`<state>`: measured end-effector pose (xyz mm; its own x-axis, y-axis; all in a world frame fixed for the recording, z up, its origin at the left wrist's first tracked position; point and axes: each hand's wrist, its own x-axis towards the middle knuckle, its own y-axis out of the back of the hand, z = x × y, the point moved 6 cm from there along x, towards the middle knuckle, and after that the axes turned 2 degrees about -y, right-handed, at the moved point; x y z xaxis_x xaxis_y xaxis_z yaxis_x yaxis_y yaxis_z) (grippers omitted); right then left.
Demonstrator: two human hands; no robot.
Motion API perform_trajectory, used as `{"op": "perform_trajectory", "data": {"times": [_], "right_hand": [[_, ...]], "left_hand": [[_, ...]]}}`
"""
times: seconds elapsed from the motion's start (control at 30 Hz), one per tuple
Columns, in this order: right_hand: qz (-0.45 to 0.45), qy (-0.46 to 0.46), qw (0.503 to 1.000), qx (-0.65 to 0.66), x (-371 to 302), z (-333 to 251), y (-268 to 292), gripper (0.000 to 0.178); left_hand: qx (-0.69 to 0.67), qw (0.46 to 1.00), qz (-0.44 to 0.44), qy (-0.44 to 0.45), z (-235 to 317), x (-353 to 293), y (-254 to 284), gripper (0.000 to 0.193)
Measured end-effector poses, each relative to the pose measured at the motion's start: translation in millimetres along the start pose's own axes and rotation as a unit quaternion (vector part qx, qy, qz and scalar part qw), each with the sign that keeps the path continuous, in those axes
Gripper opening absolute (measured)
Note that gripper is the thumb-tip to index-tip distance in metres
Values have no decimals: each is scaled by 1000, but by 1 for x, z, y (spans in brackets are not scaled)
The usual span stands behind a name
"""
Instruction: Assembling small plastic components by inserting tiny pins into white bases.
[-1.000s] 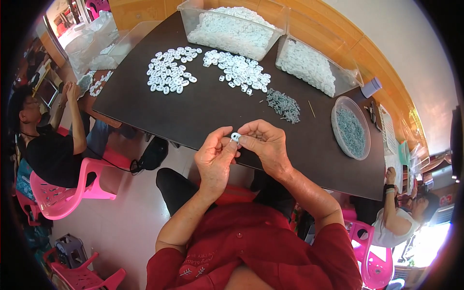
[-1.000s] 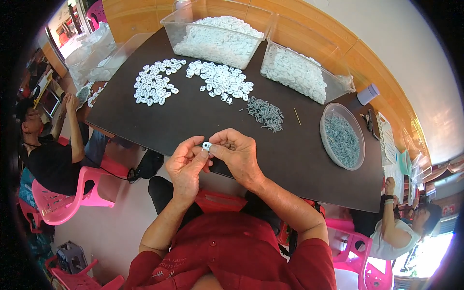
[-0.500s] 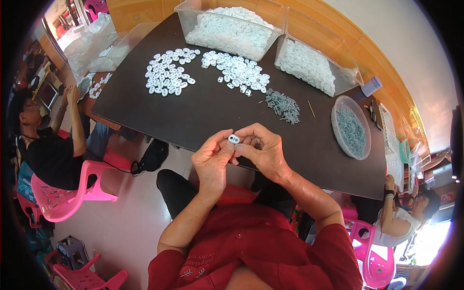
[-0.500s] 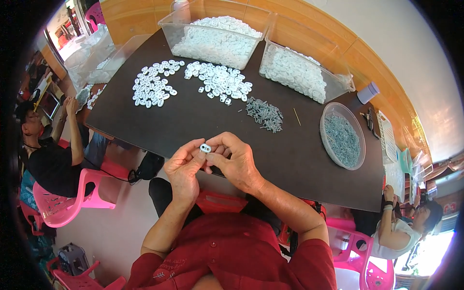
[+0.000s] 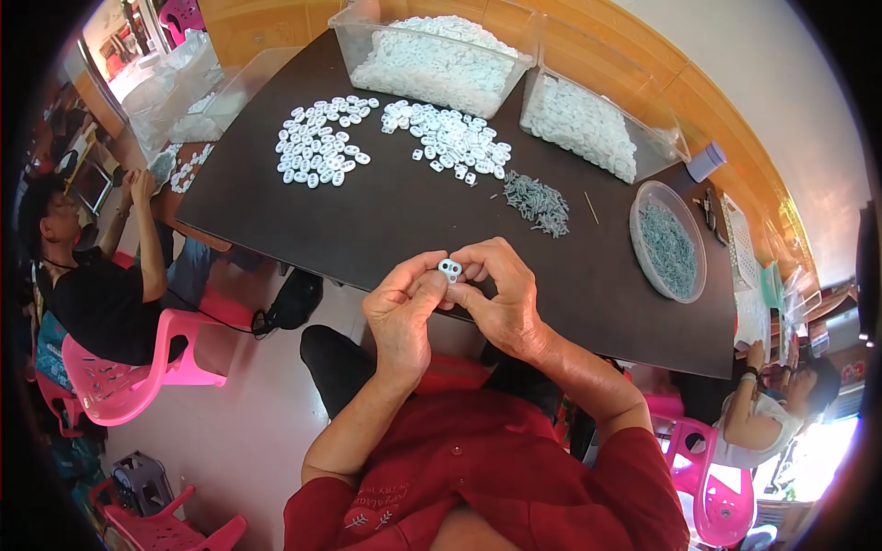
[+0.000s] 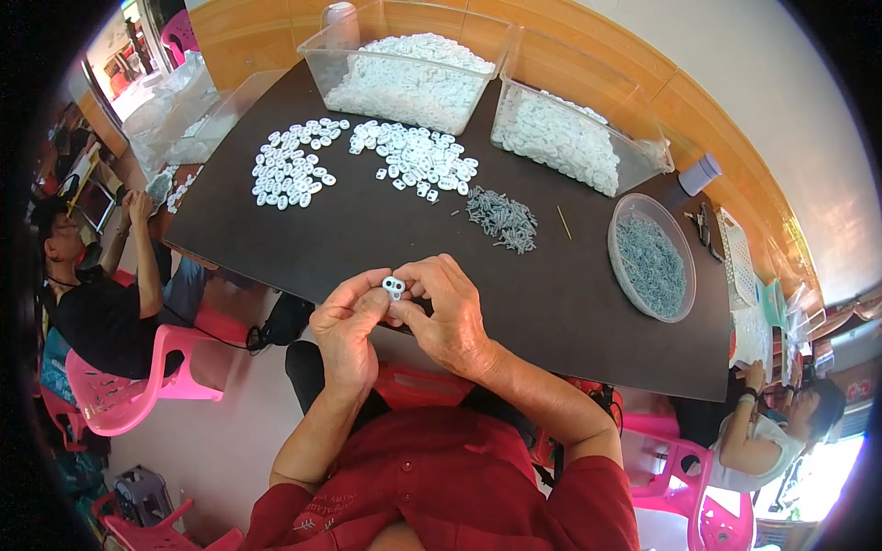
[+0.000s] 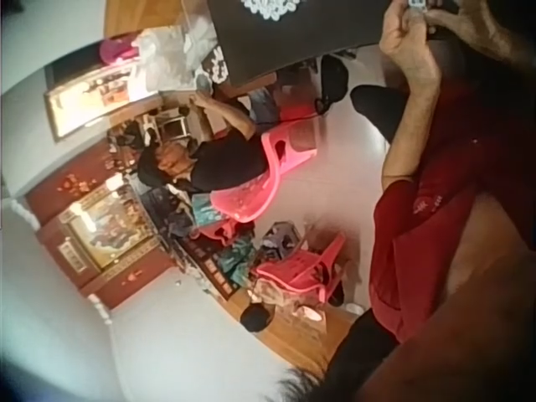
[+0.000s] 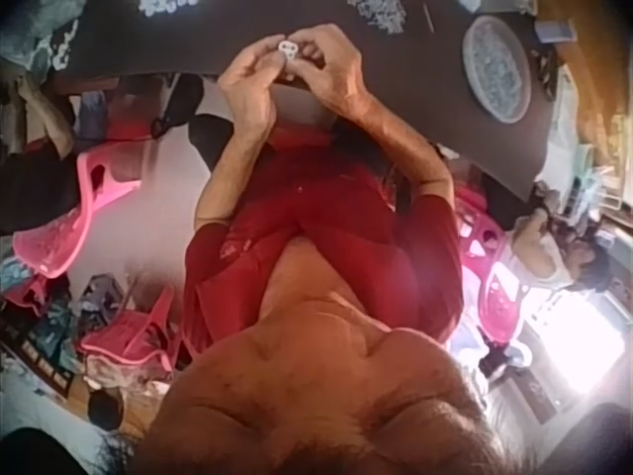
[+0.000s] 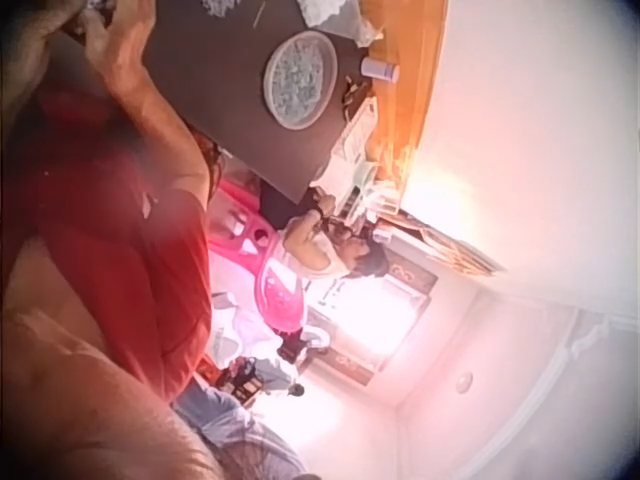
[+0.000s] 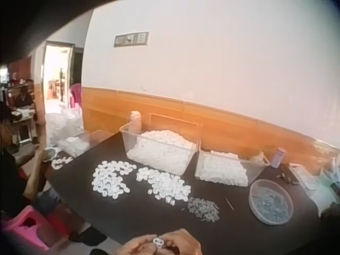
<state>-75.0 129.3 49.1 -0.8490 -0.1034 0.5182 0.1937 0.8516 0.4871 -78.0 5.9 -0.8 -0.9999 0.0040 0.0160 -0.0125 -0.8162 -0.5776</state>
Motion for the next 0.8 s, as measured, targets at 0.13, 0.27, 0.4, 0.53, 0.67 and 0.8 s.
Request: {"op": "perform_trajectory", "data": {"times": [0.13, 0.27, 0.4, 0.53, 0.67, 0.8], "right_hand": [[14, -5, 1000, 7, -2, 0, 1, 30], [5, -7, 1000, 30, -5, 0, 0, 29], [0, -20, 998, 53, -6, -1, -2, 30], [-5, -7, 999, 48, -7, -10, -3, 33], [3, 16, 999, 36, -9, -12, -5, 34], [15, 24, 999, 44, -10, -15, -6, 34]], "left_hand": [[44, 997, -23, -51, 2, 1, 3, 21], [47, 996, -34, -62, 0, 1, 5, 20], [69, 993, -50, -80, 0, -3, 4, 21], [76, 989, -27, -122, 2, -6, 7, 20], [107, 980, -11, -169, 8, -11, 6, 20], [124, 976, 1, -178, 9, -15, 5, 21]]}}
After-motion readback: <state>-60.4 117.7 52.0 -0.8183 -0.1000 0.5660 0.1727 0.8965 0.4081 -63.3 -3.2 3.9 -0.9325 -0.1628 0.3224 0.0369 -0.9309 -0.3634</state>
